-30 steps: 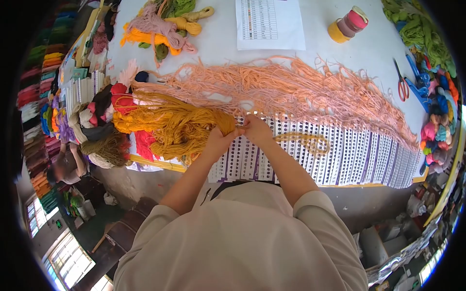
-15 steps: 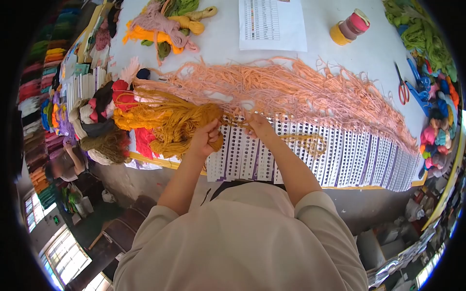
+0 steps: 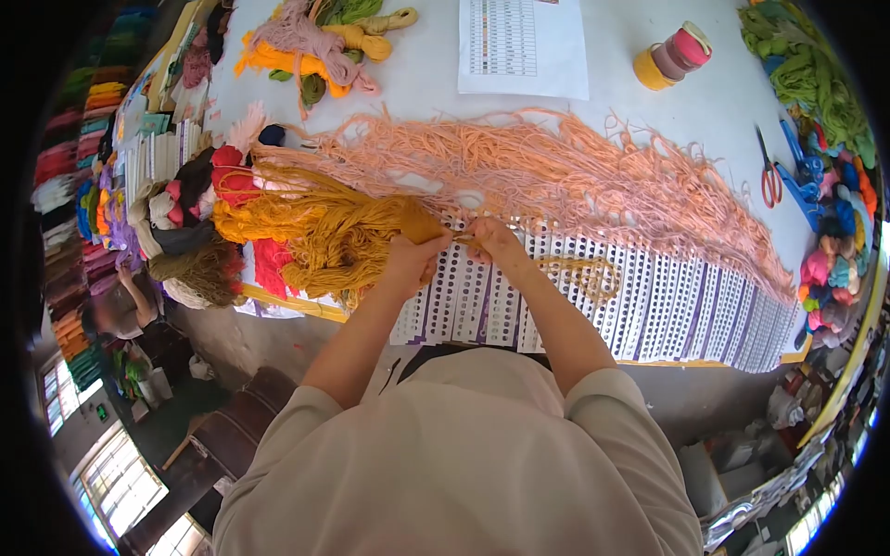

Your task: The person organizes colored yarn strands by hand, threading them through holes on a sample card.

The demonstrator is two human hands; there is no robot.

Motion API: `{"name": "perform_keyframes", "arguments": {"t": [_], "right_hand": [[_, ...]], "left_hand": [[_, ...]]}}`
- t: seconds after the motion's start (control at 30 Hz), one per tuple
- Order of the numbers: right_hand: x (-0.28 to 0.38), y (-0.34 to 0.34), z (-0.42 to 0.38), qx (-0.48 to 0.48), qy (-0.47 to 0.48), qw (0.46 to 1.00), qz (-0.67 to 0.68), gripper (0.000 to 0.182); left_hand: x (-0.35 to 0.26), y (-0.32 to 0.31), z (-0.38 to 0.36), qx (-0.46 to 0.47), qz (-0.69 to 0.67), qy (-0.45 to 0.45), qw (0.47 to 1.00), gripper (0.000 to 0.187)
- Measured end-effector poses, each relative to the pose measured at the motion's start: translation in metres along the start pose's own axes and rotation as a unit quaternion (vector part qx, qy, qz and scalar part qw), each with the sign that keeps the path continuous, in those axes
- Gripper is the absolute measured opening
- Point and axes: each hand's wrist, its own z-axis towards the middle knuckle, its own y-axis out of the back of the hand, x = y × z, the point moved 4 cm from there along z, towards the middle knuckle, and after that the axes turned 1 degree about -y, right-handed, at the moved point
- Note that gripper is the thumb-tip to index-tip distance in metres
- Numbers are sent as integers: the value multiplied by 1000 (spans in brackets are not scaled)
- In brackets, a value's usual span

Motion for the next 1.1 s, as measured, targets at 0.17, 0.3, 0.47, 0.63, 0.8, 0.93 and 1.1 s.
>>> {"name": "perform_keyframes", "arguments": {"t": [0.17,0.3,0.47,0.63,0.8,0.93,1.1], "right_hand": [[0,-5,1,-28,2,999,21,46],[0,-7,2,-49,-29,997,55,28],[-7,-4,8,-54,-48,997,4,12],[-2,-7,9,-92,-59,992,-68,8],[2,-7,9,-91,-79,987,-110,10],[-7,-3,10,-96,-69,985,-127,10],[-3,-6,8,-65,-19,985,-159,22]], "left_hand": [[12,-8,20,-3,338,-223,914,27],[14,-13,18,-36,413,-229,881,29],[-6,3,2,-2,133,-136,982,23],[-1,32,-4,75,-202,30,976,18],[-4,22,-17,170,-232,22,957,21],[-9,5,-26,162,-180,112,964,16],[10,-11,-3,113,151,180,965,27]]}}
